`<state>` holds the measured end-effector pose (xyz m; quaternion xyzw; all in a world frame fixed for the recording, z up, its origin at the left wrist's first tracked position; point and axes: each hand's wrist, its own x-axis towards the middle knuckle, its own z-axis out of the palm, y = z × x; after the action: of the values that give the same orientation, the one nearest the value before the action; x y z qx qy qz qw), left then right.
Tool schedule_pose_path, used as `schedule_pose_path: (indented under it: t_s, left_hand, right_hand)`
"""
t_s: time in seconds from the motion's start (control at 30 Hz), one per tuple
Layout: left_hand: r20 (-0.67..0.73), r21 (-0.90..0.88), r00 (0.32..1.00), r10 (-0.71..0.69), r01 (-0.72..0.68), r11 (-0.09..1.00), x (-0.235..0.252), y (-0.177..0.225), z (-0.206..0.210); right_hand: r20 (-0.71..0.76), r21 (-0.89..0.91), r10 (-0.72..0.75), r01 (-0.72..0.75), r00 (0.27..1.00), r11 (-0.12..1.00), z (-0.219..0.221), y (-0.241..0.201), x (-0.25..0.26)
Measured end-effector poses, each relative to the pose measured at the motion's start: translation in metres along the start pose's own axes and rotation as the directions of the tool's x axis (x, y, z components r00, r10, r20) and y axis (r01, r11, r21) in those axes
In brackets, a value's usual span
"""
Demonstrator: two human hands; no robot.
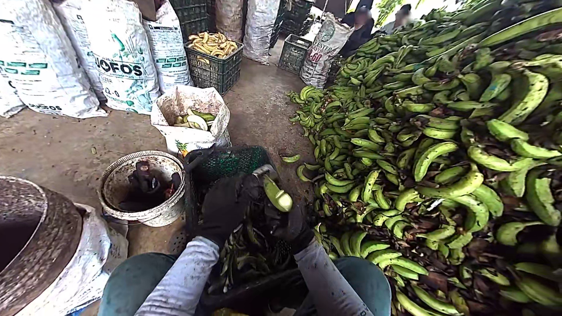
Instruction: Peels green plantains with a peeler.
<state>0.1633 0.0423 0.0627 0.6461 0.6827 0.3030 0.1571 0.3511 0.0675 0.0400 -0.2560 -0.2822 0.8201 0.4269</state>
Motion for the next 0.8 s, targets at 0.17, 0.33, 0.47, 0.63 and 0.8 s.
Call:
schedule_pose_path:
  t_s: [0.17, 0.33, 0.47, 0.63, 0.8]
  left_hand:
    - [-0.030, -0.114, 0.999, -0.042, 0.038, 0.993, 0.002, -0.002, -0.006]
    - [0.049, -0.269, 0.997, -0.052, 0.064, 0.961, -0.008, 0.009, -0.020]
    - [-0.057, -0.391, 0.997, -0.053, 0.026, 0.920, -0.008, -0.009, -0.054]
    - [-0.009, -0.714, 0.977, -0.213, 0.143, 0.685, -0.008, -0.032, -0.058]
    - [-0.022, -0.838, 0.974, -0.225, 0.105, 0.535, -0.005, -0.033, -0.070]
  right_hand:
    - [-0.048, -0.120, -0.045, 0.039, 0.998, 0.992, -0.003, -0.008, 0.002]
    - [-0.097, -0.608, -0.151, 0.061, 0.984, 0.792, -0.017, 0.003, 0.021]
    - [-0.357, -0.865, -0.175, -0.254, 0.918, 0.432, -0.038, 0.010, 0.031]
    - [-0.349, -0.936, -0.048, -0.346, 0.936, 0.056, -0.041, 0.047, 0.059]
    - [-0.306, -0.937, 0.106, -0.279, 0.946, -0.212, -0.018, 0.091, 0.120]
